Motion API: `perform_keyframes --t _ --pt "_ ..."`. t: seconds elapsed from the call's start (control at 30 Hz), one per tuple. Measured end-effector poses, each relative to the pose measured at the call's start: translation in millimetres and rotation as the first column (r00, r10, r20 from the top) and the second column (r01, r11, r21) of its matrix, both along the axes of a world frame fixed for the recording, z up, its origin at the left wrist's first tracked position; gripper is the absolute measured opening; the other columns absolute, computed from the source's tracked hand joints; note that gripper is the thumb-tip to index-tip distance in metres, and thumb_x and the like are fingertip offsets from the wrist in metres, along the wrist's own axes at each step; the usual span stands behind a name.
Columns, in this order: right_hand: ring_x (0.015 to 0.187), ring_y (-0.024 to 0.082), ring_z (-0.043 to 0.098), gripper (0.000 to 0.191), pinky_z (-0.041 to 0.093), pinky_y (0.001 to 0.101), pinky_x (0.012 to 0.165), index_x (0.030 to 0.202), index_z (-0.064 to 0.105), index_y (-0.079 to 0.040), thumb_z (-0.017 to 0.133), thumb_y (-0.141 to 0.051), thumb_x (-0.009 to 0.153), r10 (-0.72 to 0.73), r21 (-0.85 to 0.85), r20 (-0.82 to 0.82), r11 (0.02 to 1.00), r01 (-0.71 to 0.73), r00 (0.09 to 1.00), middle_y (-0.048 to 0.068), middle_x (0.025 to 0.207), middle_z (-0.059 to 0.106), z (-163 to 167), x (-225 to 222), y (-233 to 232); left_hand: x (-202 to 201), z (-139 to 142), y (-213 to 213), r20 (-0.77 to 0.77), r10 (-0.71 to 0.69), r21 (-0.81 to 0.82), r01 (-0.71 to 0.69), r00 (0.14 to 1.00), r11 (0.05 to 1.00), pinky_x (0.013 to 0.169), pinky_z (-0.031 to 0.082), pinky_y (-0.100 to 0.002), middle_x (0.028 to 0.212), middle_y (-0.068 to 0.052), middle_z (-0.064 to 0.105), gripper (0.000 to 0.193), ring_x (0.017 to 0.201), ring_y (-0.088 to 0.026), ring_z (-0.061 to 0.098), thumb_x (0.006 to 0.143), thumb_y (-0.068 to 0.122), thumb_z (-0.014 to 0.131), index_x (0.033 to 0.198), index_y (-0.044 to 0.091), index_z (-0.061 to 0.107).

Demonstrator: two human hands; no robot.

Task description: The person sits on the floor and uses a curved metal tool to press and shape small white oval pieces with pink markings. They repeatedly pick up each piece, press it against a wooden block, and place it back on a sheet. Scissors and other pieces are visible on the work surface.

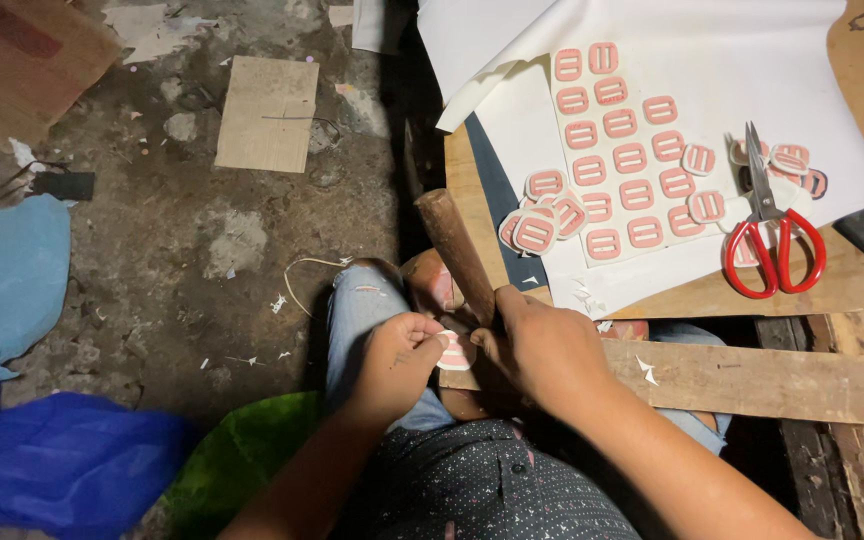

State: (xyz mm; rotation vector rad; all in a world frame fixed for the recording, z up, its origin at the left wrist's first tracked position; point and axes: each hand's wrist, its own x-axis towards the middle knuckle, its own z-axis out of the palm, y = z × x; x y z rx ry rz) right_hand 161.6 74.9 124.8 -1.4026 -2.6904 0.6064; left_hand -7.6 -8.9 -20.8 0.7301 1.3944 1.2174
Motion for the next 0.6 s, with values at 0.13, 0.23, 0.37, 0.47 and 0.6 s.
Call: perform_keyframes --t 0.13,0.23,0.37,0.47,0.6 --pt "0.072 0.042 0.068 0.037 0.052 0.0535 0.061 0.095 0.054 -0.005 0.069 -0.039 0.087 -0.001 0.005 -0.028 1.0 0.002 1.0 0.017 0.082 0.07 0 6 -9 -2 1 1 0.092 0.013 -0.017 -0.012 0.996 1.0 0.074 0.055 -0.027 0.092 -0.011 0.073 0.02 0.081 -0.013 0.068 0.09 0.003 0.067 0.106 -0.007 0.064" --pt "0.071 0.042 0.069 0.038 0.052 0.0536 0.061 0.094 0.054 -0.005 0.069 -0.04 0.088 -0.007 0.033 -0.024 0.999 0.008 1.0 0.017 0.084 0.07 -3 6 -12 -6 3 -4 0.183 -0.025 -0.081 0.04 0.983 0.996 0.071 0.052 -0.026 0.092 -0.009 0.073 0.02 0.078 -0.011 0.063 0.095 0.009 0.065 0.109 -0.005 0.067" --pt "0.071 0.041 0.069 0.039 0.052 0.0533 0.06 0.094 0.054 -0.005 0.069 -0.04 0.088 -0.014 0.049 0.007 0.999 0.014 1.0 0.018 0.083 0.07 -4 6 -15 -7 4 -7 0.235 -0.026 -0.116 0.054 0.972 0.992 0.071 0.048 -0.026 0.093 -0.01 0.074 0.019 0.078 -0.011 0.062 0.095 0.009 0.065 0.109 -0.005 0.068" --pt "0.07 0.042 0.069 0.039 0.052 0.0526 0.059 0.095 0.054 -0.005 0.069 -0.041 0.087 -0.025 0.021 -0.001 0.999 0.025 1.0 0.017 0.082 0.071 -2 6 -13 -2 3 -3 0.272 0.019 -0.038 -0.009 0.962 0.999 0.076 0.053 -0.028 0.094 -0.012 0.074 0.017 0.082 -0.014 0.068 0.092 0.004 0.066 0.105 -0.007 0.066" --pt "0.074 0.042 0.069 0.038 0.052 0.0531 0.063 0.096 0.055 -0.006 0.07 -0.04 0.087 0.018 -0.024 0.02 1.0 -0.017 1.0 0.017 0.077 0.07 -1 -2 3 -1 7 -1 0.246 0.007 0.053 -0.021 0.969 0.998 0.08 0.058 -0.028 0.094 -0.014 0.075 0.016 0.084 -0.017 0.072 0.09 0.001 0.066 0.103 -0.009 0.064"
